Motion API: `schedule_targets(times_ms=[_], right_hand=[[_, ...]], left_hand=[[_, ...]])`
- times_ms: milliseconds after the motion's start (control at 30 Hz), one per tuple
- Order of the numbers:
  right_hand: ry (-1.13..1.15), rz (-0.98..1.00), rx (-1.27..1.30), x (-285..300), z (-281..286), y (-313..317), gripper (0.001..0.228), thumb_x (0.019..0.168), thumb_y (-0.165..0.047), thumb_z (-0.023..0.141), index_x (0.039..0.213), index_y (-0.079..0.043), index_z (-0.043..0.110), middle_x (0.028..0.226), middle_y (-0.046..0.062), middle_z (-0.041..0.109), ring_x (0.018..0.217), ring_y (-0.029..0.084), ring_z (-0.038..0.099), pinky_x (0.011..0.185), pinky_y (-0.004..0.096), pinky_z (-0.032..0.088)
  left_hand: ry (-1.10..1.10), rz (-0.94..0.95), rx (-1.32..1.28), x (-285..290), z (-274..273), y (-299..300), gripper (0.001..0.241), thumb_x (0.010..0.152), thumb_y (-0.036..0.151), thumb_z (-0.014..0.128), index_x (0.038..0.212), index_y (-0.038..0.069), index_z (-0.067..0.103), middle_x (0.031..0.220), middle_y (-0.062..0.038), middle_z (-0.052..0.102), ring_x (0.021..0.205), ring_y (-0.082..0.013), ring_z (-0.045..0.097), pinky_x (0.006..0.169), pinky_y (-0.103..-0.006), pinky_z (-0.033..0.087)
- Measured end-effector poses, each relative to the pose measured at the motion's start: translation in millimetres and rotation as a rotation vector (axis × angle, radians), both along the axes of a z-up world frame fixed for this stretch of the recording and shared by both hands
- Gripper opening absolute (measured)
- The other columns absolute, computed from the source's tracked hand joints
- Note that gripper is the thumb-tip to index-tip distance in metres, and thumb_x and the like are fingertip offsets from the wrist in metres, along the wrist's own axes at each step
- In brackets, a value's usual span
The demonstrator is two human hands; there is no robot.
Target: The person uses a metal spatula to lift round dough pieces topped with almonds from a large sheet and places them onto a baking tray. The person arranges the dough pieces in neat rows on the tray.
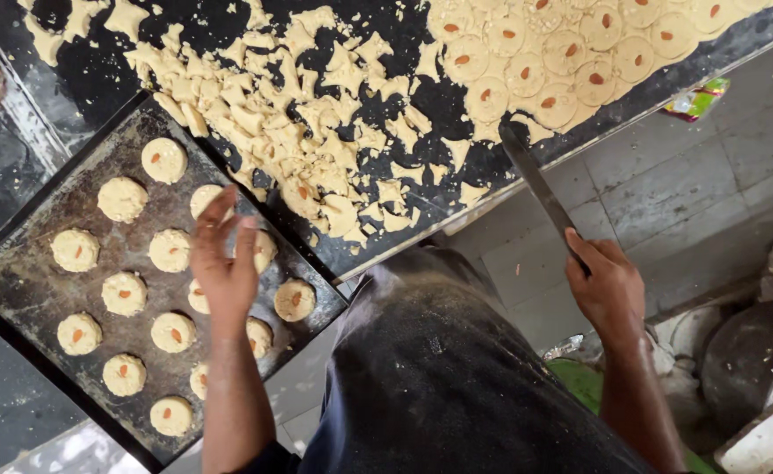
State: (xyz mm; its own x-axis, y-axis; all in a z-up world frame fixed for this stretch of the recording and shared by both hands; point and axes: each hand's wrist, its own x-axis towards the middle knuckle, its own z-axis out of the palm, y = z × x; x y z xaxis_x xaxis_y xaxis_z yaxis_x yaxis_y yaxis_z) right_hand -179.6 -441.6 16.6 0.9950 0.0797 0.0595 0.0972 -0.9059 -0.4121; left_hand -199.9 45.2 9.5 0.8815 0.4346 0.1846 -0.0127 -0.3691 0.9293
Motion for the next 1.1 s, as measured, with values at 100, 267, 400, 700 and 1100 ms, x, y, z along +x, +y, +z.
schedule_targets(times_ms=[100, 267, 400, 700, 1100], right_hand=[[-0.023, 0.066, 0.041, 26.1, -18.6, -8.2, 0.036, 0.093, -0.009, 0.071, 0.129, -0.012, 0.075, 0.103, 0.01, 0.07, 0.087, 0.03, 0.068, 0.076, 0.041, 0.055], [-0.059, 0.143, 0.126, 66.5, -46.9, -8.9, 0.037, 0.091, -0.006, 0.074, 0.128, -0.01, 0.075, 0.097, 0.01, 0.068, 0.082, 0.028, 0.066, 0.072, 0.039, 0.054], [-0.078, 0.168, 0.144, 77.2, -63.8, -11.3, 0.041, 0.089, -0.005, 0.076, 0.13, -0.009, 0.075, 0.096, 0.011, 0.065, 0.08, 0.026, 0.064, 0.07, 0.038, 0.053], [-0.155, 0.256, 0.134, 71.9, -67.5, -42.5, 0.04, 0.088, -0.004, 0.076, 0.129, -0.008, 0.075, 0.104, 0.009, 0.068, 0.084, 0.019, 0.065, 0.069, 0.032, 0.054], [-0.291, 0.732, 0.13, 102.9, -20.3, 6.1, 0.033, 0.09, -0.001, 0.081, 0.122, -0.005, 0.076, 0.106, 0.01, 0.07, 0.094, 0.022, 0.068, 0.079, 0.034, 0.057]], left_hand=[[0.051, -0.038, 0.022, 11.3, -3.3, -38.5, 0.034, 0.101, 0.018, 0.071, 0.13, 0.001, 0.063, 0.142, -0.016, 0.065, 0.126, -0.0279, 0.064, 0.105, -0.0407, 0.054], [-0.021, -0.21, 0.073, 32.8, -8.2, -105.1, 0.03, 0.1, 0.016, 0.073, 0.128, 0.005, 0.066, 0.142, -0.015, 0.067, 0.13, -0.0263, 0.065, 0.105, -0.0401, 0.054], [0.056, -0.254, -0.04, 45.8, -9.6, -147.9, 0.034, 0.097, 0.018, 0.073, 0.125, 0.002, 0.064, 0.138, -0.013, 0.068, 0.124, -0.0226, 0.066, 0.103, -0.0374, 0.054], [0.15, -0.205, -0.283, 72.7, -45.3, -184.4, 0.037, 0.102, 0.019, 0.07, 0.134, 0.002, 0.065, 0.14, -0.012, 0.068, 0.124, -0.0216, 0.067, 0.104, -0.0357, 0.056], [0.427, -0.531, -0.576, 153.5, -68.9, -115.4, 0.05, 0.091, 0.028, 0.079, 0.131, 0.002, 0.064, 0.111, -0.011, 0.075, 0.095, -0.0134, 0.07, 0.075, -0.0287, 0.059]])
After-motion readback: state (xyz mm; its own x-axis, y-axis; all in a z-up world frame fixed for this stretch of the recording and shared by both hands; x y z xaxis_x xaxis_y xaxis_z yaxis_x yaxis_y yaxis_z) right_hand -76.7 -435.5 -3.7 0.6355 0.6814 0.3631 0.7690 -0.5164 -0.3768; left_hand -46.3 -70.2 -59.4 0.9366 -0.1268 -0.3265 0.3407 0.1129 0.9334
